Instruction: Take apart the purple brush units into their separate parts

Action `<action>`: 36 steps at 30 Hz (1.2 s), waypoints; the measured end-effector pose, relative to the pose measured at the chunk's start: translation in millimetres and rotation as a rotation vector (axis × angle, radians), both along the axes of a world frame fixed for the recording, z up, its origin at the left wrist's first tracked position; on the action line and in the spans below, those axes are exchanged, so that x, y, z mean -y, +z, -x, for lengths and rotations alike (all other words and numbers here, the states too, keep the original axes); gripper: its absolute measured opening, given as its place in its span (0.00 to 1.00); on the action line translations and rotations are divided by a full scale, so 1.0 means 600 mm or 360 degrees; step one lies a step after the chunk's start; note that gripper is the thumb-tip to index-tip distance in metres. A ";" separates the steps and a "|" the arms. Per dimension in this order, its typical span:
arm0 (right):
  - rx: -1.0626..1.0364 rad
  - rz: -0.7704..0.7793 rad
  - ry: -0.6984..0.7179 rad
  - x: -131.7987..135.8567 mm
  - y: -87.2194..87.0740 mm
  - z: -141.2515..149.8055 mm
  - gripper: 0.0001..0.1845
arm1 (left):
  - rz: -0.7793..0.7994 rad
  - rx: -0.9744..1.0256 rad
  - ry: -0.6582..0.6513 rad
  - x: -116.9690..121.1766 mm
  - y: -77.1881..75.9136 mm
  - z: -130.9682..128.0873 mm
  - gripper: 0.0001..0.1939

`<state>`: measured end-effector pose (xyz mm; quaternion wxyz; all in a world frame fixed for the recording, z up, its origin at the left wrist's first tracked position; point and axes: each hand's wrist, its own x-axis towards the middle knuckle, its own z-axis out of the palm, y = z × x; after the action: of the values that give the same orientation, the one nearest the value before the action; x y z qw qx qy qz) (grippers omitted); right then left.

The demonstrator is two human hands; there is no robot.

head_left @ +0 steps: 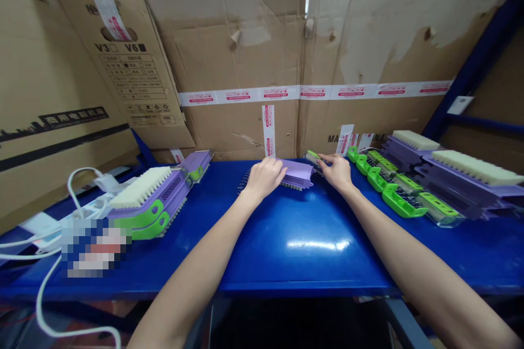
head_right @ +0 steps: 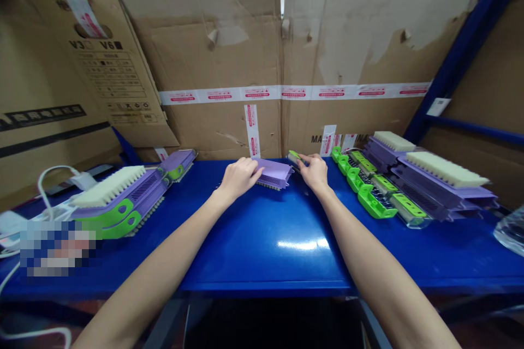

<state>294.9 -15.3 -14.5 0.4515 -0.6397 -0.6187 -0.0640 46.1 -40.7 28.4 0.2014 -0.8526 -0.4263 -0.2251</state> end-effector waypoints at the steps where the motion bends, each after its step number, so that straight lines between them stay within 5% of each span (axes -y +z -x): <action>1: -0.0015 -0.0019 0.0001 0.001 0.001 0.001 0.20 | 0.0020 -0.0018 -0.0016 0.000 -0.001 -0.001 0.17; 16: 0.0041 -0.0532 0.0168 0.037 0.035 0.040 0.18 | 0.0316 -0.0094 0.0121 0.002 -0.018 -0.004 0.25; 23: 0.0263 -0.0726 0.0459 0.057 0.039 0.072 0.13 | 0.0094 0.0263 0.0125 0.000 -0.004 0.004 0.30; 28: 0.0381 -0.0797 0.0722 0.067 0.034 0.097 0.12 | -0.0047 0.0375 -0.0090 -0.006 0.001 0.013 0.42; 36: 0.0487 -0.0755 0.0932 0.069 0.025 0.106 0.12 | 0.0021 0.0009 -0.0308 -0.008 0.005 0.018 0.25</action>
<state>231.1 -56.6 0.5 0.4884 -0.2976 -0.8029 -0.1680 35.0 -35.9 31.1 0.1719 -0.8904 -0.3441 -0.2433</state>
